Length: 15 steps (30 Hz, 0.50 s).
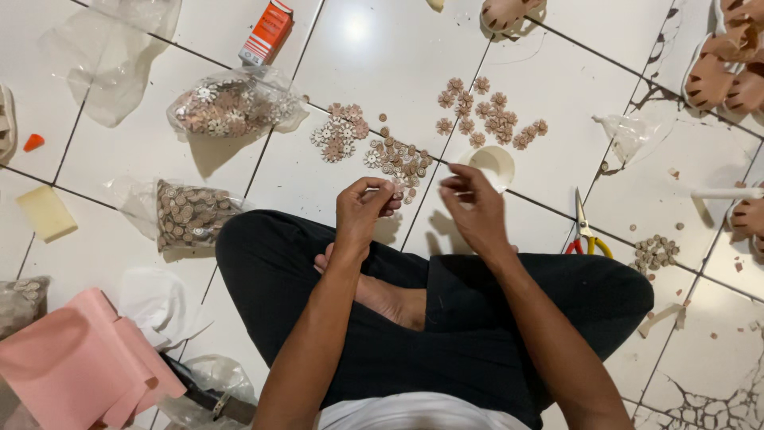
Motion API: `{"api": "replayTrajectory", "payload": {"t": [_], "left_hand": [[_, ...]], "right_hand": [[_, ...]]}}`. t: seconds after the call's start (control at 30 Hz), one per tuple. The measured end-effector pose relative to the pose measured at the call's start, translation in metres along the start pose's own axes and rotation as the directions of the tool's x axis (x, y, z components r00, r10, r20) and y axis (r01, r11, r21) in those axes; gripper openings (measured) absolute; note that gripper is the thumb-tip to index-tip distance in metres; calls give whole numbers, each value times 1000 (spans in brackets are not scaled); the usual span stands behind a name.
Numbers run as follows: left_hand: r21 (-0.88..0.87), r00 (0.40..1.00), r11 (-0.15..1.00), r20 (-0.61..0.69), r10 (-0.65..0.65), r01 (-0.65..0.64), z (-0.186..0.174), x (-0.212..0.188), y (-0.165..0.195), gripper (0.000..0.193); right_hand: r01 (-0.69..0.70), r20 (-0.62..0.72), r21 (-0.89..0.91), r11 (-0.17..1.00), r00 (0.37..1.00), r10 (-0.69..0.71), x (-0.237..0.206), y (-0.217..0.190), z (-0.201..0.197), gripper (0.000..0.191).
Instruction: The person sits on the floor and assembles small flower-shaped decorative pieces by hand. They repeatedly pick up a base piece, apply adhesive from a small white container, attach a smaller circular piece to the center, and place the finished unit on the floor.
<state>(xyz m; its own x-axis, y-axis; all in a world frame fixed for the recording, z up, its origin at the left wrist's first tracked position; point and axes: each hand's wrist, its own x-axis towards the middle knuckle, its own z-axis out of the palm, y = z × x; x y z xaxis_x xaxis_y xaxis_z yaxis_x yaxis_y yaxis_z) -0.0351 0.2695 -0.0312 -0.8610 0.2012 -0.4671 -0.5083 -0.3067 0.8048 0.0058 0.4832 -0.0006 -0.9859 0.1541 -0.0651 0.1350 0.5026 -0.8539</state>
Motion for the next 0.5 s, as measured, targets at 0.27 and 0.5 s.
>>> {"api": "replayTrajectory", "payload": {"t": [0.27,0.5], "left_hand": [[86,997,995,65,36,-41,-3,-1,-5,15],[15,1000,1000,-4,9,-9,-3,0,-3,20]], "right_hand": [[-148,9,296,944,988,152,24,-5,36,46],[4,23,-325,946,1000,4,22,8,-8,40]]}}
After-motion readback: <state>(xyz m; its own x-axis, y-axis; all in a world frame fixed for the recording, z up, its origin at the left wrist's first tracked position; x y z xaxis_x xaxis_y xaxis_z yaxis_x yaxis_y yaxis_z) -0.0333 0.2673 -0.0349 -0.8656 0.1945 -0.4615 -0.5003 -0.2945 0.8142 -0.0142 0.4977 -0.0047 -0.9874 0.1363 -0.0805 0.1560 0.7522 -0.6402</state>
